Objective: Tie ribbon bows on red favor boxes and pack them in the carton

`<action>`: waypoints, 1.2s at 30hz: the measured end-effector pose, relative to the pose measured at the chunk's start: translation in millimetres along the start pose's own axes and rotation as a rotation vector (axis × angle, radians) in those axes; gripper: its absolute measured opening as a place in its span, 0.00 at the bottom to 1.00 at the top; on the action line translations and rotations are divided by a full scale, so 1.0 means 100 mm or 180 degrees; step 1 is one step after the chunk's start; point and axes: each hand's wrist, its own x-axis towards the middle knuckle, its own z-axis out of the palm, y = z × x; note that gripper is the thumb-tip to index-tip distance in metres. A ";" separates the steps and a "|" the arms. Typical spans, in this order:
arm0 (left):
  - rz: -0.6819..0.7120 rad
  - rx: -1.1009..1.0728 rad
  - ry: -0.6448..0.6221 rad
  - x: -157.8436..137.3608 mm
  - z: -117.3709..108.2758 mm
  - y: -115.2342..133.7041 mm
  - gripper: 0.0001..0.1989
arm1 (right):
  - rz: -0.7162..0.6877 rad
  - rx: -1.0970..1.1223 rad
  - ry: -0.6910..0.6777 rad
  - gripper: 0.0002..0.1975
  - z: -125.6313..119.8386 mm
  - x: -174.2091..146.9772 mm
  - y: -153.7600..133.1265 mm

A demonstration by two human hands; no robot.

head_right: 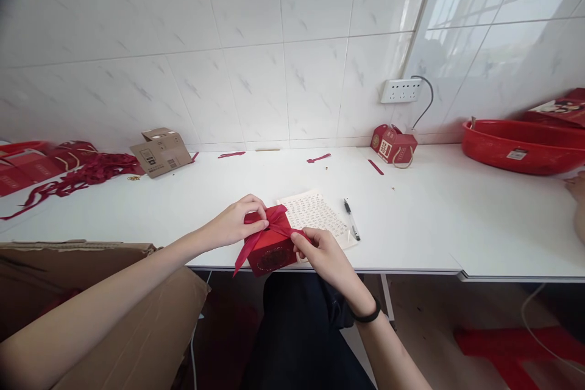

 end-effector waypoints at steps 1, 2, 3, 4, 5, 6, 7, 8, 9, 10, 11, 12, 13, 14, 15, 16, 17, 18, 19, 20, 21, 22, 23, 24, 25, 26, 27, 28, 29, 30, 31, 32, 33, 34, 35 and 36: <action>-0.0003 -0.0001 -0.0003 0.00 0.00 0.00 0.09 | -0.0045 -0.0032 0.0035 0.22 0.00 -0.01 0.01; -0.0010 -0.0004 -0.0009 0.00 0.00 0.00 0.09 | -0.0076 -0.0085 0.0035 0.22 0.00 -0.03 0.03; -0.0017 -0.0008 -0.0014 0.00 0.01 0.01 0.09 | -0.0093 -0.0160 -0.0020 0.22 -0.01 -0.05 0.05; -0.0027 -0.0015 -0.0013 0.00 0.01 0.00 0.09 | -0.0099 -0.0251 -0.0137 0.22 -0.04 -0.06 0.07; -0.0038 -0.0029 -0.0016 0.00 0.01 0.00 0.09 | -0.0084 -0.0343 -0.0282 0.23 -0.09 -0.07 0.09; -0.0050 -0.0059 -0.0022 0.00 0.01 0.00 0.10 | -0.0044 -0.0423 -0.0387 0.24 -0.15 -0.07 0.10; -0.0063 -0.0117 -0.0026 0.00 0.00 0.00 0.10 | 0.0015 -0.0480 -0.0392 0.25 -0.24 -0.06 0.11; -0.0087 -0.0200 -0.0014 0.00 -0.01 -0.01 0.10 | 0.0079 -0.0494 -0.0240 0.27 -0.34 -0.04 0.12; -0.0122 -0.0294 0.0031 -0.01 -0.04 -0.01 0.11 | 0.0129 -0.0453 0.0075 0.29 -0.44 -0.01 0.11; -0.0174 -0.0381 0.0107 -0.02 -0.06 -0.02 0.12 | 0.0141 -0.0364 0.0505 0.30 -0.53 0.04 0.09; -0.0244 -0.0444 0.0213 -0.03 -0.10 -0.02 0.14 | 0.0107 -0.0268 0.0945 0.31 -0.61 0.09 0.07; -0.0338 -0.0461 0.0336 -0.04 -0.13 -0.02 0.15 | 0.0028 -0.0208 0.1278 0.31 -0.66 0.16 0.03; -0.0466 -0.0421 0.0447 -0.05 -0.16 -0.02 0.16 | -0.0070 -0.0212 0.1425 0.31 -0.67 0.22 -0.01; -0.0638 -0.0322 0.0531 -0.07 -0.19 -0.01 0.17 | -0.0158 -0.0295 0.1375 0.29 -0.65 0.29 -0.05; -0.0830 -0.0189 0.0574 -0.08 -0.21 0.00 0.18 | -0.0226 -0.0445 0.1142 0.27 -0.60 0.35 -0.09; -0.1020 -0.0049 0.0580 -0.09 -0.22 0.02 0.20 | -0.0261 -0.0600 0.0819 0.25 -0.53 0.41 -0.13; -0.1184 0.0076 0.0555 -0.10 -0.22 0.03 0.21 | -0.0290 -0.0725 0.0517 0.24 -0.44 0.46 -0.15; -0.1303 0.0173 0.0498 -0.12 -0.22 0.04 0.23 | -0.0318 -0.0797 0.0273 0.22 -0.35 0.50 -0.17; -0.1366 0.0231 0.0431 -0.13 -0.21 0.05 0.23 | -0.0340 -0.0821 0.0107 0.21 -0.27 0.53 -0.17; -0.1368 0.0234 0.0359 -0.14 -0.19 0.05 0.23 | -0.0357 -0.0798 0.0011 0.20 -0.19 0.55 -0.17; -0.1329 0.0183 0.0288 -0.14 -0.18 0.04 0.23 | -0.0361 -0.0735 -0.0033 0.20 -0.13 0.57 -0.16; -0.1275 0.0087 0.0231 -0.15 -0.16 0.03 0.22 | -0.0338 -0.0639 -0.0052 0.20 -0.08 0.57 -0.14; -0.1212 -0.0045 0.0190 -0.15 -0.15 0.00 0.22 | -0.0295 -0.0517 -0.0050 0.20 -0.04 0.57 -0.12; -0.1151 -0.0198 0.0171 -0.15 -0.14 -0.02 0.22 | -0.0237 -0.0378 -0.0019 0.20 -0.01 0.57 -0.10; -0.1106 -0.0350 0.0166 -0.14 -0.13 -0.05 0.21 | -0.0171 -0.0231 0.0037 0.20 0.02 0.56 -0.07; -0.1082 -0.0478 0.0167 -0.14 -0.12 -0.08 0.21 | -0.0099 -0.0089 0.0111 0.20 0.04 0.56 -0.05; -0.1077 -0.0574 0.0168 -0.14 -0.12 -0.10 0.22 | -0.0027 0.0038 0.0195 0.20 0.06 0.55 -0.03; -0.1076 -0.0654 0.0163 -0.13 -0.12 -0.11 0.22 | 0.0042 0.0147 0.0273 0.20 0.08 0.54 -0.01; -0.1068 -0.0728 0.0149 -0.13 -0.13 -0.12 0.22 | 0.0099 0.0235 0.0343 0.20 0.09 0.54 0.00; -0.1045 -0.0809 0.0122 -0.13 -0.14 -0.12 0.21 | 0.0144 0.0309 0.0404 0.20 0.10 0.54 0.01; -0.1000 -0.0905 0.0070 -0.13 -0.15 -0.11 0.21 | 0.0177 0.0375 0.0453 0.21 0.11 0.53 0.03; -0.0923 -0.1018 -0.0014 -0.13 -0.16 -0.11 0.20 | 0.0198 0.0438 0.0495 0.21 0.12 0.53 0.04; -0.0822 -0.1135 -0.0115 -0.13 -0.18 -0.10 0.19 | 0.0210 0.0495 0.0531 0.21 0.12 0.53 0.05; -0.0708 -0.1221 -0.0208 -0.13 -0.19 -0.09 0.17 | 0.0212 0.0537 0.0554 0.21 0.12 0.53 0.06; -0.0596 -0.1249 -0.0271 -0.13 -0.20 -0.09 0.15 | 0.0209 0.0564 0.0558 0.21 0.11 0.53 0.07; -0.0504 -0.1213 -0.0285 -0.13 -0.21 -0.09 0.13 | 0.0208 0.0572 0.0541 0.21 0.11 0.53 0.08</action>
